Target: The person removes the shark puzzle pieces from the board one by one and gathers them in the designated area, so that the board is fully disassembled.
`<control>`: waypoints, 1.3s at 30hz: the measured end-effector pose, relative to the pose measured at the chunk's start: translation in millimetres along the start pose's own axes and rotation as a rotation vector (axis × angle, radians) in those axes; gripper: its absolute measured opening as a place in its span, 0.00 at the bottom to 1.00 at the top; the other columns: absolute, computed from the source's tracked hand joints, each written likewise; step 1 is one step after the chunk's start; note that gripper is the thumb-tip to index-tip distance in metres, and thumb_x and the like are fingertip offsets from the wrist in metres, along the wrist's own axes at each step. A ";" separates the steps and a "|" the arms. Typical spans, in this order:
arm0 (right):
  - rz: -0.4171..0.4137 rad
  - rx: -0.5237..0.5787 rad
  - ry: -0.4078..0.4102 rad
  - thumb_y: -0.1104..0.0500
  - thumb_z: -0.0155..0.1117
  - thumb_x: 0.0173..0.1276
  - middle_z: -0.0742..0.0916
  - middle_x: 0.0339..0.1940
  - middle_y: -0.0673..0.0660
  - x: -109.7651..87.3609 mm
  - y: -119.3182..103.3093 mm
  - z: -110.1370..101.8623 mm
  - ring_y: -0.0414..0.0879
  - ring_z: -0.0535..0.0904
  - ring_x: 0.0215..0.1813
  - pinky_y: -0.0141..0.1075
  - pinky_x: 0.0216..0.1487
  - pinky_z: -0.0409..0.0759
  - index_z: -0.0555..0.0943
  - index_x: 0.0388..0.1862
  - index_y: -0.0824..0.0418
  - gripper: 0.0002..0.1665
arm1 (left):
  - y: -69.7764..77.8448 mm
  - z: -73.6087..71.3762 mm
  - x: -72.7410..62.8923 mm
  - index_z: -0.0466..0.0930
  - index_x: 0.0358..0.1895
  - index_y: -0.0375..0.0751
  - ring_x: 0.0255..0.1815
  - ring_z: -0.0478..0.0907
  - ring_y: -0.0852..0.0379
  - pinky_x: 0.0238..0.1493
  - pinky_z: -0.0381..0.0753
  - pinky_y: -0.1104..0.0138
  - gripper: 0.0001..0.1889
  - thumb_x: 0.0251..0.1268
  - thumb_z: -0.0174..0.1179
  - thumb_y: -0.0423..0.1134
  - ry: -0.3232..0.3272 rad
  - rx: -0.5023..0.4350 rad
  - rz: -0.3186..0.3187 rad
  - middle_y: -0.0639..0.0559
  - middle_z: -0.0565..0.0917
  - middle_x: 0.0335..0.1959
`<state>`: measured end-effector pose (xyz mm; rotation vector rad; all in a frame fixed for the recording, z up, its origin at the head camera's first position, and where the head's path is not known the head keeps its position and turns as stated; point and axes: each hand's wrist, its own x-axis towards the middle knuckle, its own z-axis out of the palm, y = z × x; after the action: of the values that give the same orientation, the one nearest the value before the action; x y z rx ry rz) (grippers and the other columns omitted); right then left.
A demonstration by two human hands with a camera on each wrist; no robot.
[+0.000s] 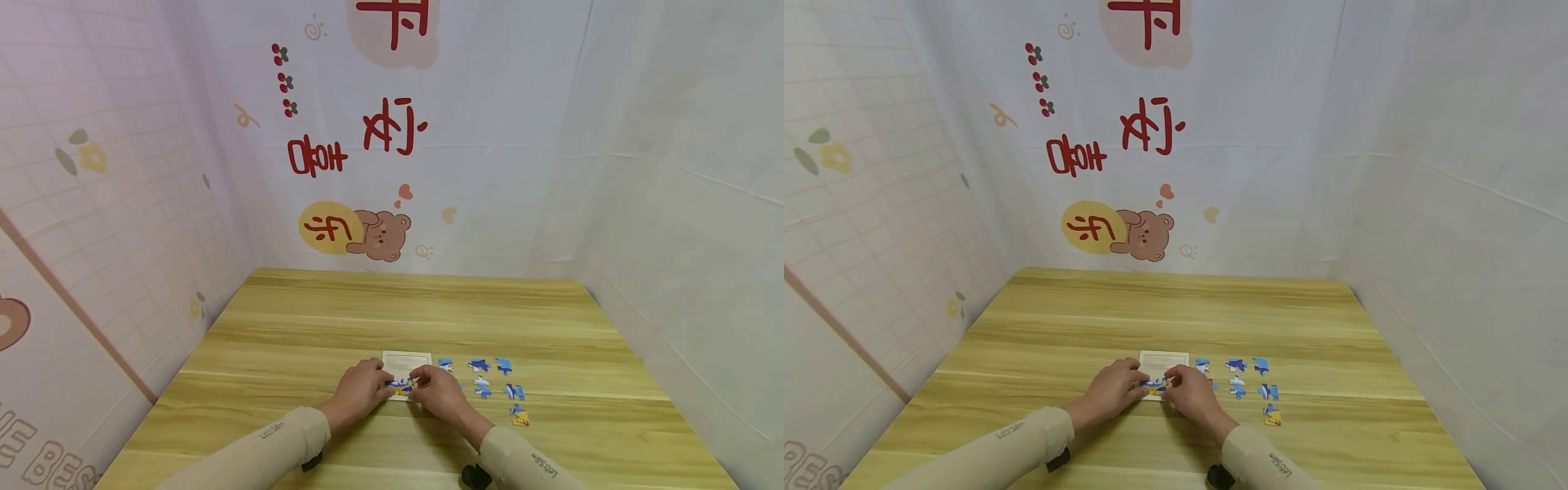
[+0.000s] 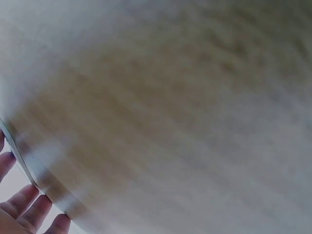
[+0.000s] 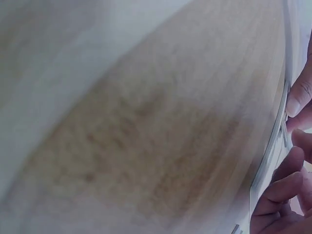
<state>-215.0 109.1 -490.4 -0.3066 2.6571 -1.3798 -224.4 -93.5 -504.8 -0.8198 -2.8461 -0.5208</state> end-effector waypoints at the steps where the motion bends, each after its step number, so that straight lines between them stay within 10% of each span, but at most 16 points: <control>1: 0.001 0.002 0.002 0.66 0.75 0.55 0.82 0.32 0.53 0.2 -0.4 0.3 0.42 0.76 0.32 0.37 0.33 0.75 0.83 0.45 0.64 0.17 | -0.3 0.2 0.0 0.90 0.46 0.43 0.46 0.79 0.48 0.42 0.78 0.53 0.13 0.64 0.67 0.45 0.002 0.001 0.003 0.43 0.82 0.48; 39: 0.024 0.092 -0.042 0.66 0.73 0.57 0.81 0.29 0.51 -8.3 9.1 -17.8 0.41 0.75 0.24 0.33 0.24 0.74 0.81 0.45 0.64 0.16 | -0.6 1.5 -1.5 0.89 0.47 0.43 0.48 0.79 0.46 0.45 0.79 0.52 0.13 0.65 0.67 0.44 0.007 -0.001 0.011 0.42 0.82 0.50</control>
<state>-211.7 130.2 -487.5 -0.2892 2.5465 -1.4659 -223.5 -94.2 -506.7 -0.8317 -2.8331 -0.5225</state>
